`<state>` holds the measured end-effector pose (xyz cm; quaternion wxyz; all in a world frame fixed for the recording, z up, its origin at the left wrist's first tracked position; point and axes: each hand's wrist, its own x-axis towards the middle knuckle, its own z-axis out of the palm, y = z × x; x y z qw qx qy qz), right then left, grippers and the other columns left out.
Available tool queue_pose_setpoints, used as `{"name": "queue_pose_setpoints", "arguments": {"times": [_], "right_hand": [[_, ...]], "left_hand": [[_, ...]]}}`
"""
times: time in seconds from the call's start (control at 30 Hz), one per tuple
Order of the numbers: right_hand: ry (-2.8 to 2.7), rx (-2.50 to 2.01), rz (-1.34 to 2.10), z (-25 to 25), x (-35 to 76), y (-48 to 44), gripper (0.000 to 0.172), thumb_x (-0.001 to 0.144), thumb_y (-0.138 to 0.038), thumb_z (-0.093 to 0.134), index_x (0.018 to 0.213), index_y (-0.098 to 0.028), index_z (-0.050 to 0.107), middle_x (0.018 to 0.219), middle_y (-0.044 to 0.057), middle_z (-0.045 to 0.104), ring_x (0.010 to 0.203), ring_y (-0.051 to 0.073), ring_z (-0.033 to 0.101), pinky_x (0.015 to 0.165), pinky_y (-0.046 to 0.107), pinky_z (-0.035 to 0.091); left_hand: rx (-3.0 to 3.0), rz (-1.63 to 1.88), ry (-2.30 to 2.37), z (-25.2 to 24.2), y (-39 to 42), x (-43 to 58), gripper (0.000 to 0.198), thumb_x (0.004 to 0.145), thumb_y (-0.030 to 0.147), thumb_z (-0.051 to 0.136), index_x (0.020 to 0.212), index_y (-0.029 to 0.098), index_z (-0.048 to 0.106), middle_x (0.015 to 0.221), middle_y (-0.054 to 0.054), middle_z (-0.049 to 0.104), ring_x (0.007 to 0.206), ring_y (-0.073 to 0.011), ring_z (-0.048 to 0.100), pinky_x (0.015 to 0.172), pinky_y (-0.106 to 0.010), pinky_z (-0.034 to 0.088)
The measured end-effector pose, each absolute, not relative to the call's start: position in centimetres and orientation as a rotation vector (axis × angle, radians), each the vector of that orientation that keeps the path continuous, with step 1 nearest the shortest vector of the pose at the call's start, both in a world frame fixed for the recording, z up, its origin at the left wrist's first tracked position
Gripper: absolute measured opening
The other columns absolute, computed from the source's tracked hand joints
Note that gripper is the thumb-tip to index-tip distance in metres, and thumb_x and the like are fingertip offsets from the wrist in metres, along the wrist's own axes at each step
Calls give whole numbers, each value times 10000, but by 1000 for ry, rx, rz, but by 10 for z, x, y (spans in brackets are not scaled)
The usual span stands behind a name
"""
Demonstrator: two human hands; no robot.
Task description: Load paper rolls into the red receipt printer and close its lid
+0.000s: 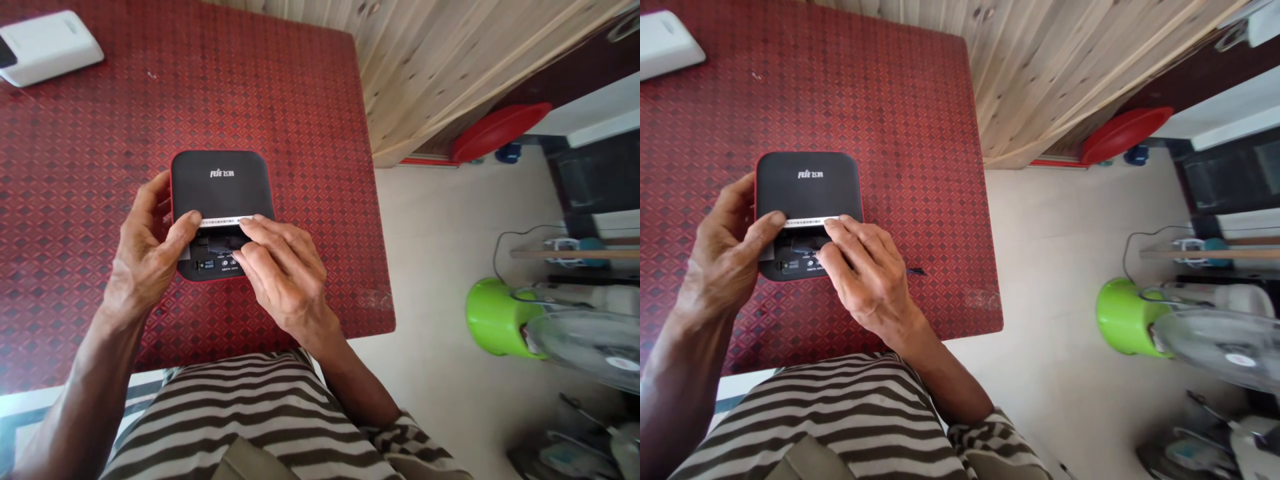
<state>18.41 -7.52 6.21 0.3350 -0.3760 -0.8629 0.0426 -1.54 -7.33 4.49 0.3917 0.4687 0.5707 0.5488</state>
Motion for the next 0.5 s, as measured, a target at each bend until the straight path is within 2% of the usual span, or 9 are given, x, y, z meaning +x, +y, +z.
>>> {"name": "queue_pose_setpoints", "arguments": {"times": [0.17, 0.33, 0.5], "right_hand": [[-2243, -1002, 163, 64, 183, -75, 110, 994, -132, 593, 983, -209, 672, 1194, 49, 783, 1192, 178, 706, 1042, 345, 554], [-2249, -1018, 175, 63, 182, -76, 122, 1003, -132, 575, 986, -213, 665, 1210, 52, 777, 1204, 178, 698, 1045, 358, 554], [-2201, -972, 200, 56, 190, -83, 134, 994, -172, 608, 1120, -204, 639, 1268, 102, 747, 1277, 211, 661, 1058, 406, 570]], "left_hand": [[1266, 1322, 1462, 49, -74, -16, 605, 894, 375, 737, 1442, 209, 543, 1460, -107, 632, 1258, -220, 654, 1025, -341, 575], [1253, 1328, 1446, 49, -73, -15, 601, 874, 393, 756, 1418, 221, 568, 1460, -107, 629, 1256, -229, 660, 1058, -363, 566], [1066, 1367, 1469, 44, -85, -15, 508, 902, 425, 710, 1372, 250, 632, 1379, -79, 690, 1301, -260, 636, 1134, -410, 514]]}}
